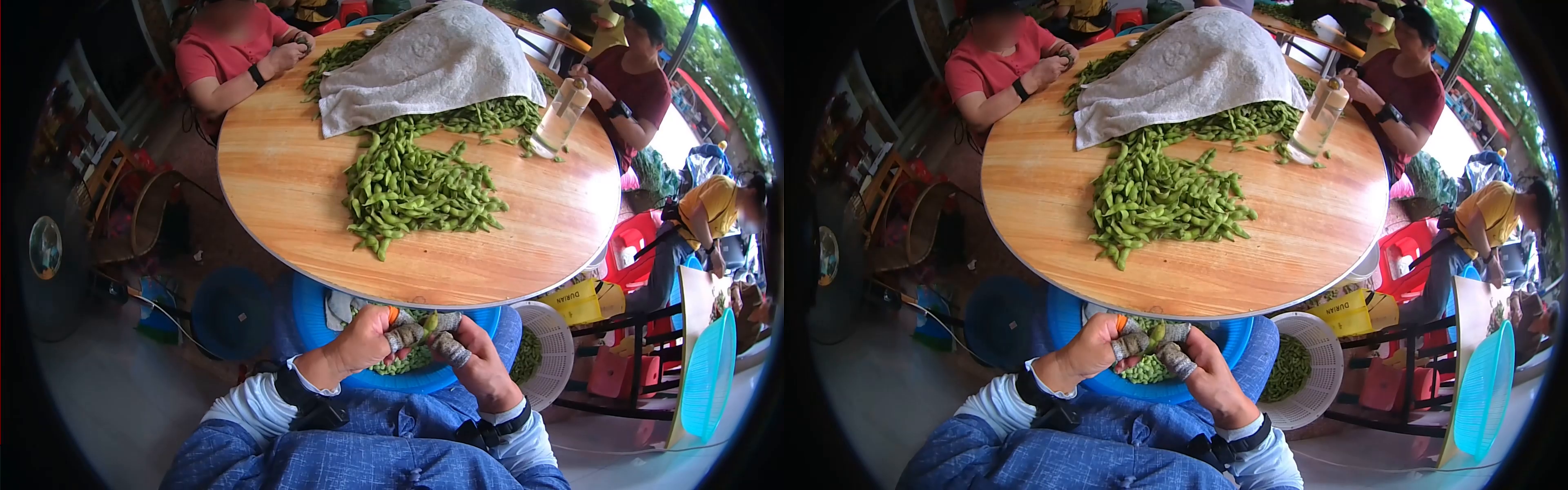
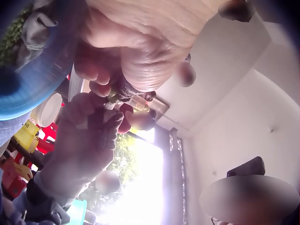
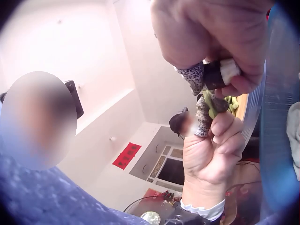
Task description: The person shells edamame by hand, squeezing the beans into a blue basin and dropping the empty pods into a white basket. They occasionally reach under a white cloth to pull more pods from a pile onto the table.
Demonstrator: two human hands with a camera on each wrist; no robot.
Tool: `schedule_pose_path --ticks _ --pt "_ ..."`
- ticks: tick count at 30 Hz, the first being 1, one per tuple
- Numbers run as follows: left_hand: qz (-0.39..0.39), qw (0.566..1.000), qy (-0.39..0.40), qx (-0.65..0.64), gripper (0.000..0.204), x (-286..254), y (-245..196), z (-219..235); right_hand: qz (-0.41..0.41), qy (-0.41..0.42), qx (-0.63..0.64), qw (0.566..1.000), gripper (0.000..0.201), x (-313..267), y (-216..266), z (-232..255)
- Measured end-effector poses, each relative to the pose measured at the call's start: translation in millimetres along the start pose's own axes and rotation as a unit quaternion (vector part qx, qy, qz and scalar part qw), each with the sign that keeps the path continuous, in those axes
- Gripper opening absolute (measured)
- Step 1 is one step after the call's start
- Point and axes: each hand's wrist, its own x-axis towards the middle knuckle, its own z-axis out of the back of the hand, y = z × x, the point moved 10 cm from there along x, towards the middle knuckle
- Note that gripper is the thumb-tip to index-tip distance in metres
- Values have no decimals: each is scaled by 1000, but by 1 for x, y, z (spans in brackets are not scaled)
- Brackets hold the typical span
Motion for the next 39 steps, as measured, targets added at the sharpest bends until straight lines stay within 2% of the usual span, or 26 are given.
schedule_pose_path --ticks 2,10,13,23,31,39 --pt "-6 1000 -1 6 22 0 -2 0 6 22 -20 1000 36 1 -3 1" --pt "-45 997 -11 55 22 1 -6 1 -1 -16 28 999 33 0 -7 7" --pt "10 1000 -14 6 22 0 1 2 -7 -27 40 999 34 -1 -8 6" --pt "12 1000 7 4 17 3 7 2 -25 -12 34 999 36 0 -8 1" --pt "12 999 31 -37 10 3 12 0 -9 11 14 1000 36 0 -15 6" --pt "-3 998 47 -34 17 3 11 -2 -10 24 17 1000 37 1 -15 2"
